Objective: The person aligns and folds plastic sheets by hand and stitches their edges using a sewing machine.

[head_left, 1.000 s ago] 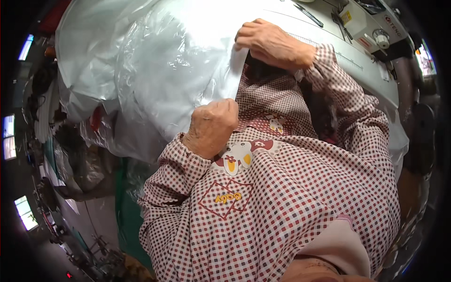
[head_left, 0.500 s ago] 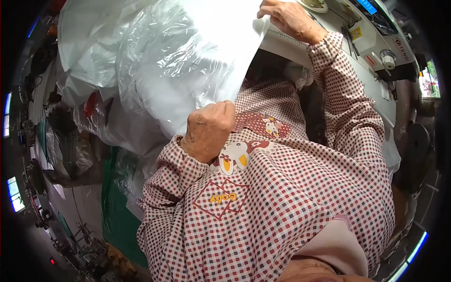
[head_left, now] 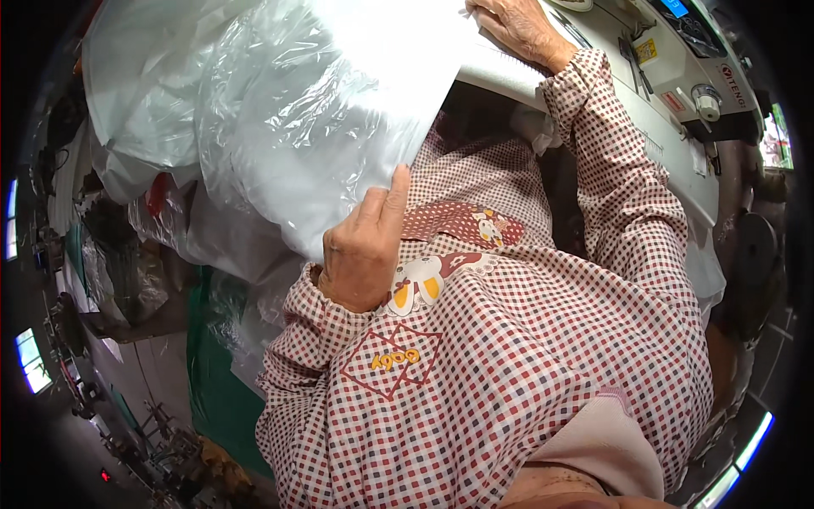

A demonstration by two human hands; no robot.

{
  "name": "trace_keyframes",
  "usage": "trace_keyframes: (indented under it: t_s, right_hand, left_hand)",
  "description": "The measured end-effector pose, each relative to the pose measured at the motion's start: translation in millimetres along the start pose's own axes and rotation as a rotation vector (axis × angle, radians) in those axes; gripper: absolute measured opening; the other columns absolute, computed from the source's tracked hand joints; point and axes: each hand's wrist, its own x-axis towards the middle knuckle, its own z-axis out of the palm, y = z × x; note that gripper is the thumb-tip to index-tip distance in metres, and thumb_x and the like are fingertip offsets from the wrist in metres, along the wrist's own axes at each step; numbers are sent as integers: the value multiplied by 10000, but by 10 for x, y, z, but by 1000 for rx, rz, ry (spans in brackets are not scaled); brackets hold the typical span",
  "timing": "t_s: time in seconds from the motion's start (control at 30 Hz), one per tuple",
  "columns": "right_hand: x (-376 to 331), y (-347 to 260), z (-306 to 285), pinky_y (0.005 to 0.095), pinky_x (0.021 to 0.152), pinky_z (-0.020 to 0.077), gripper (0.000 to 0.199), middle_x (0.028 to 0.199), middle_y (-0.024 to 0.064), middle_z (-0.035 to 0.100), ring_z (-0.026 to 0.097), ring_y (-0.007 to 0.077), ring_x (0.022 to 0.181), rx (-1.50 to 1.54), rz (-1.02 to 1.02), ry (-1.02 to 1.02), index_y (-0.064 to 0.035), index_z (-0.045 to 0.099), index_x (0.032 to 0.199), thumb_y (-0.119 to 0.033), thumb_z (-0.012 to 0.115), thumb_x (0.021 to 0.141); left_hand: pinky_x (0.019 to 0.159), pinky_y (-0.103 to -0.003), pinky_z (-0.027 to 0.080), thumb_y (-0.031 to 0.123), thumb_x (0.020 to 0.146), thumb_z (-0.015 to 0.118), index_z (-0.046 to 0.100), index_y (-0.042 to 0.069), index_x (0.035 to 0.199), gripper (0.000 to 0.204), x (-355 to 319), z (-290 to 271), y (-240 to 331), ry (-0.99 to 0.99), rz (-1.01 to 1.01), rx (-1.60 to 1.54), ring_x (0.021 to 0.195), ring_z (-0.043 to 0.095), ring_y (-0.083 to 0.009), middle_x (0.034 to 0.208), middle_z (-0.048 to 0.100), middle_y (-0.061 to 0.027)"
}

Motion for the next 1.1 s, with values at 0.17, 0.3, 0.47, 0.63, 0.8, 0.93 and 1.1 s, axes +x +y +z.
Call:
trace_keyframes:
  t_s: [0.17, 0.3, 0.47, 0.63, 0.8, 0.93, 1.1]
  right_hand:
    - [-36, 20, -1, 430, 682, 494, 145, 870, 148, 591, 608, 347, 777, -20, 19, 1, -50, 595, 925, -162, 552, 844]
    - [-80, -84, -111, 445, 697, 499, 179, 906, 160, 588, 610, 362, 792, 59, 101, 46, -49, 601, 949, -180, 557, 834]
    - [-133, 14, -49, 378, 786, 512, 177, 942, 84, 609, 613, 221, 854, -157, 271, 38, -39, 624, 953, -170, 562, 851]
    - [-75, -43, -101, 381, 801, 491, 149, 844, 74, 599, 584, 213, 851, -220, 275, 59, -53, 616, 876, -182, 558, 830]
    - [-48, -19, -167, 405, 788, 482, 183, 837, 96, 601, 595, 240, 855, -225, 259, 123, -28, 617, 849, -202, 562, 836]
    - [-34, -26, -149, 412, 791, 479, 224, 835, 121, 606, 608, 257, 869, -215, 236, 161, -4, 628, 822, -221, 578, 842]
    - [0, -86, -182, 406, 855, 449, 198, 855, 109, 604, 584, 263, 921, -236, 254, 127, -11, 595, 844, -209, 596, 860]
  left_hand:
    - [585, -380, 505, -70, 759, 585, 542, -11, 1323, 568, -16, 80, -37, -54, -118, -106, 636, 611, -296, 899, 592, -153]
    - [586, -414, 482, -11, 750, 562, 610, -34, 1167, 421, 177, 64, 9, -130, -82, -312, 642, 591, -345, 862, 574, -173]
    - [567, -418, 447, 1, 753, 555, 663, -14, 923, 202, 448, 155, 80, -182, -18, -383, 616, 569, -352, 776, 569, -163]
    - [556, -397, 439, 21, 745, 565, 666, -6, 854, 151, 554, 143, 117, -175, 11, -329, 614, 578, -327, 743, 568, -145]
    - [556, -396, 444, 20, 742, 566, 660, -5, 822, 126, 830, 154, 141, -113, 76, -300, 586, 570, -325, 725, 566, -141]
    - [559, -397, 446, 29, 747, 567, 643, 6, 772, 83, 1128, 155, 81, -73, 97, -261, 592, 570, -323, 710, 561, -138]
    - [574, -418, 447, 68, 774, 567, 615, 20, 715, 90, 1572, 147, 10, -14, 152, -178, 597, 566, -335, 684, 546, -140]
